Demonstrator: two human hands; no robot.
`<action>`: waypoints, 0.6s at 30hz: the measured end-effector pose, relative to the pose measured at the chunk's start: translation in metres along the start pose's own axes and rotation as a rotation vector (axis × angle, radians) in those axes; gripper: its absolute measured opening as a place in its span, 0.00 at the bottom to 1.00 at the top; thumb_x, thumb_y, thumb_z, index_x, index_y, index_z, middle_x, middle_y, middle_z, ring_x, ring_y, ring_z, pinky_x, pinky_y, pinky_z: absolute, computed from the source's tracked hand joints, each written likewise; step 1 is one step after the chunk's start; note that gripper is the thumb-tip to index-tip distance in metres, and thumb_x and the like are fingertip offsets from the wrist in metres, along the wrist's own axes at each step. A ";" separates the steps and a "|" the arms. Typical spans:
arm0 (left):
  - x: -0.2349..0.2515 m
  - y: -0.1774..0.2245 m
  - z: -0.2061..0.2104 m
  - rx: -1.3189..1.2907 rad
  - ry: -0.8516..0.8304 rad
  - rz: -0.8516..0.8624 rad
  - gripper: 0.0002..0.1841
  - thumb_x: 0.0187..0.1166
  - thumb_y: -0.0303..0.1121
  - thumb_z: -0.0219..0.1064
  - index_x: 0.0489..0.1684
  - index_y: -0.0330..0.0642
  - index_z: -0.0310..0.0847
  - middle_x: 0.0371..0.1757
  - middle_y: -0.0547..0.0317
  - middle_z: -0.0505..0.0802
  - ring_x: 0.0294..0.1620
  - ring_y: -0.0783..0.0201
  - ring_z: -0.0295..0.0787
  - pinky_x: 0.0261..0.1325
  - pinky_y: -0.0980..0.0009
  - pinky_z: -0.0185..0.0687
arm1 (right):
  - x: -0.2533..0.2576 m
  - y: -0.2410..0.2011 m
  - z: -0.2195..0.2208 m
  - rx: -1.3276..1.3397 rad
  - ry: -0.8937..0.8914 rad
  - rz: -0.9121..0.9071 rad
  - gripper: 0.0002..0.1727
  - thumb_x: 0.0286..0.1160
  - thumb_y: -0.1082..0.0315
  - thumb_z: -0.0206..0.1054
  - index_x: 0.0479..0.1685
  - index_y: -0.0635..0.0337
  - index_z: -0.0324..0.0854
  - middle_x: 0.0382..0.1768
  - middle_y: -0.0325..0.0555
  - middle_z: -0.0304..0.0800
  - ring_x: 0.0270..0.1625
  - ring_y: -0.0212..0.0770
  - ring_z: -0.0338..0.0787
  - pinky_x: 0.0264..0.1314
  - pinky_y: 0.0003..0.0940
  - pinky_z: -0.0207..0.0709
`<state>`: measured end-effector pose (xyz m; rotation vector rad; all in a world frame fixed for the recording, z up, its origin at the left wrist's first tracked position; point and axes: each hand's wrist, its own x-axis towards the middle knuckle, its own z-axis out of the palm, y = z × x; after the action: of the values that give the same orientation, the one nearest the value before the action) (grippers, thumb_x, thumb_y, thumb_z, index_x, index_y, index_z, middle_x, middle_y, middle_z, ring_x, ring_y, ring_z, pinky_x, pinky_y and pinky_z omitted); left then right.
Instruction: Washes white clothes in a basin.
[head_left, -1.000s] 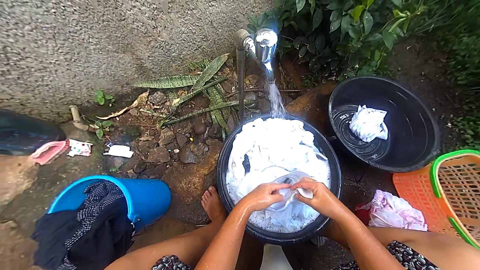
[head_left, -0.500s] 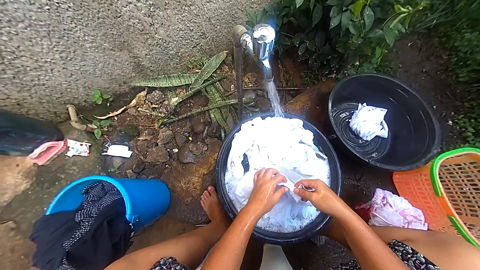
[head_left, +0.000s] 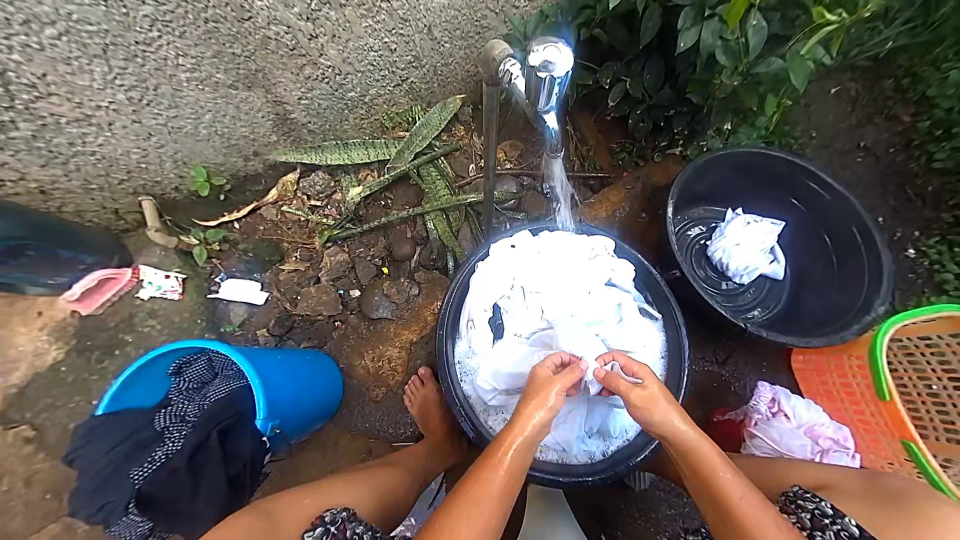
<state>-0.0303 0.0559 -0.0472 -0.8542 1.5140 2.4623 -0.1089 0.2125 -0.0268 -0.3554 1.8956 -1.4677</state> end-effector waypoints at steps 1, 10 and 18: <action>0.002 0.001 -0.003 -0.029 -0.017 -0.043 0.06 0.84 0.29 0.66 0.45 0.34 0.81 0.36 0.59 0.88 0.34 0.70 0.85 0.42 0.73 0.84 | 0.000 0.002 0.000 -0.085 -0.017 -0.034 0.08 0.81 0.66 0.61 0.47 0.60 0.81 0.33 0.35 0.86 0.36 0.26 0.87 0.44 0.25 0.84; 0.006 0.006 -0.019 0.341 -0.123 0.070 0.08 0.78 0.31 0.71 0.35 0.37 0.78 0.29 0.65 0.82 0.31 0.74 0.77 0.41 0.75 0.74 | 0.001 0.003 0.006 -0.524 0.016 -0.102 0.16 0.85 0.64 0.56 0.53 0.69 0.82 0.34 0.51 0.84 0.35 0.37 0.84 0.45 0.33 0.79; 0.008 -0.006 -0.012 0.298 -0.095 0.060 0.09 0.85 0.31 0.63 0.50 0.32 0.78 0.38 0.57 0.85 0.39 0.71 0.80 0.50 0.71 0.77 | 0.002 0.010 0.021 -0.839 0.154 -0.360 0.15 0.81 0.67 0.60 0.50 0.71 0.86 0.44 0.62 0.91 0.46 0.58 0.93 0.53 0.50 0.86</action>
<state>-0.0295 0.0472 -0.0600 -0.6370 1.8323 2.1990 -0.0944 0.1993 -0.0386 -1.0310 2.6131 -0.8316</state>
